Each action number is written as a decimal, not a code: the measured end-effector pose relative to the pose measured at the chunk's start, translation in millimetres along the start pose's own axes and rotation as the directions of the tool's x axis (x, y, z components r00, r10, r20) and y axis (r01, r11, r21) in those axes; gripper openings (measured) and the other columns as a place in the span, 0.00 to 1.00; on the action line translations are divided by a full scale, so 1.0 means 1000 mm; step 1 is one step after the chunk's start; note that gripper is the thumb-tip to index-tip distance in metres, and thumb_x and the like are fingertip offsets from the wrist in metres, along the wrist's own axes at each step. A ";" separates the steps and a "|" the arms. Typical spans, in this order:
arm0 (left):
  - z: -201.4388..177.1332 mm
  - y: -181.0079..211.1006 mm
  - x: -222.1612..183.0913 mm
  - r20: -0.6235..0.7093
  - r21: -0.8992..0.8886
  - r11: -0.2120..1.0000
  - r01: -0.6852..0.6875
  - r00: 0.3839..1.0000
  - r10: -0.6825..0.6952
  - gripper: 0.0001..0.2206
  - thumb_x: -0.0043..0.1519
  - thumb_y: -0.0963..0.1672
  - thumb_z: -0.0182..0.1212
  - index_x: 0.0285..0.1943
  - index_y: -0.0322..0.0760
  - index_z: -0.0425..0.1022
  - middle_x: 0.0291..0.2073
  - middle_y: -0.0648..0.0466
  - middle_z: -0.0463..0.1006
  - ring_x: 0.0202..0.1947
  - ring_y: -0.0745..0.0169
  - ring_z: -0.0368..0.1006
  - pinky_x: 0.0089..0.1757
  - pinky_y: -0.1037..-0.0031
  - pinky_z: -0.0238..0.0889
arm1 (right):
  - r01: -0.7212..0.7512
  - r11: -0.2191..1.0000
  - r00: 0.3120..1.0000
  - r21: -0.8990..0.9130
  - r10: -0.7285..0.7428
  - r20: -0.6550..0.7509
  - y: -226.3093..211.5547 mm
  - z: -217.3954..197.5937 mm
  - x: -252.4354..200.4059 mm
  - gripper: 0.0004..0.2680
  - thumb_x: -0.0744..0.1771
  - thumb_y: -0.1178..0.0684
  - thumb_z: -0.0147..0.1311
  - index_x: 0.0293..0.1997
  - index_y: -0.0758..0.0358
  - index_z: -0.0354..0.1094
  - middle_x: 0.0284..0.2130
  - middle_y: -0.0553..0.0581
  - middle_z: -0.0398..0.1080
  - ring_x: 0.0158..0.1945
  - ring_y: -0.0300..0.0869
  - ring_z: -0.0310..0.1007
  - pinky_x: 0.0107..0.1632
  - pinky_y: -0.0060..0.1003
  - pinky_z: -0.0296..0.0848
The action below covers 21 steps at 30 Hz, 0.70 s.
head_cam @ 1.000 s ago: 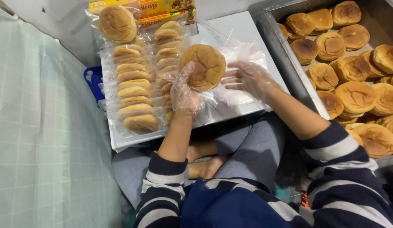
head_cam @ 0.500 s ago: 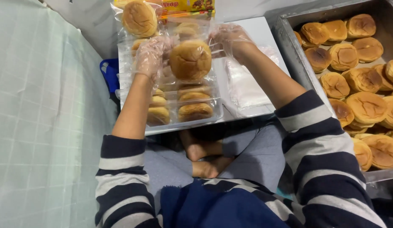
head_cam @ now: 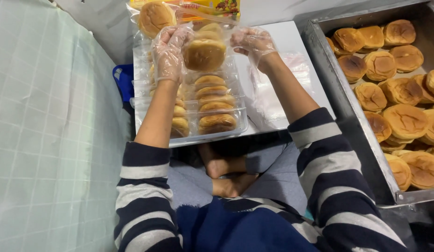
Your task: Packing burger buns from a large metal tray into plastic bags.
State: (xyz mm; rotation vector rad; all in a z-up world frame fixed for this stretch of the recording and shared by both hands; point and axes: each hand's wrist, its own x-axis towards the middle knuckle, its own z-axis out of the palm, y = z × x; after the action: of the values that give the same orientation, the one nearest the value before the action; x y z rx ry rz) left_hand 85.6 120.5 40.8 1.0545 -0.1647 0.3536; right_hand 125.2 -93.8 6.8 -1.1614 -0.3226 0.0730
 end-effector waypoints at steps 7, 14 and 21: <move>-0.054 -0.037 0.016 -0.102 0.079 0.982 0.171 0.981 -0.163 0.05 0.53 0.37 0.54 0.34 0.37 0.70 0.25 0.60 0.71 0.25 0.75 0.65 0.30 0.85 0.60 | 0.077 0.992 0.993 0.096 -0.068 -0.095 0.013 0.003 0.009 0.07 0.58 0.68 0.50 0.31 0.64 0.59 0.24 0.59 0.65 0.30 0.45 0.69 0.37 0.34 0.70; -0.051 -0.020 0.004 -0.168 0.204 0.959 0.196 0.972 -0.163 0.05 0.51 0.41 0.56 0.33 0.34 0.73 0.26 0.58 0.73 0.29 0.73 0.66 0.34 0.84 0.61 | 0.196 0.980 0.979 0.037 -0.193 -0.067 0.013 0.024 -0.002 0.06 0.59 0.64 0.49 0.29 0.60 0.56 0.21 0.56 0.65 0.24 0.40 0.64 0.31 0.30 0.66; -0.054 -0.039 0.021 -0.006 0.287 0.934 -0.211 0.975 0.222 0.11 0.49 0.33 0.49 0.23 0.39 0.55 0.20 0.62 0.57 0.22 0.74 0.53 0.34 0.84 0.61 | 0.293 0.914 0.955 -0.279 -0.265 0.135 0.004 0.017 -0.006 0.07 0.58 0.62 0.55 0.36 0.67 0.68 0.29 0.55 0.69 0.29 0.35 0.64 0.37 0.23 0.69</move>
State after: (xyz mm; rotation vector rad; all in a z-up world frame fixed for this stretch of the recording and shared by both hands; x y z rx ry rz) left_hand 117.3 154.8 -11.7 1.3179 -0.2007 0.6105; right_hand 115.1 -78.1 8.3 -1.4006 -0.5970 -0.1791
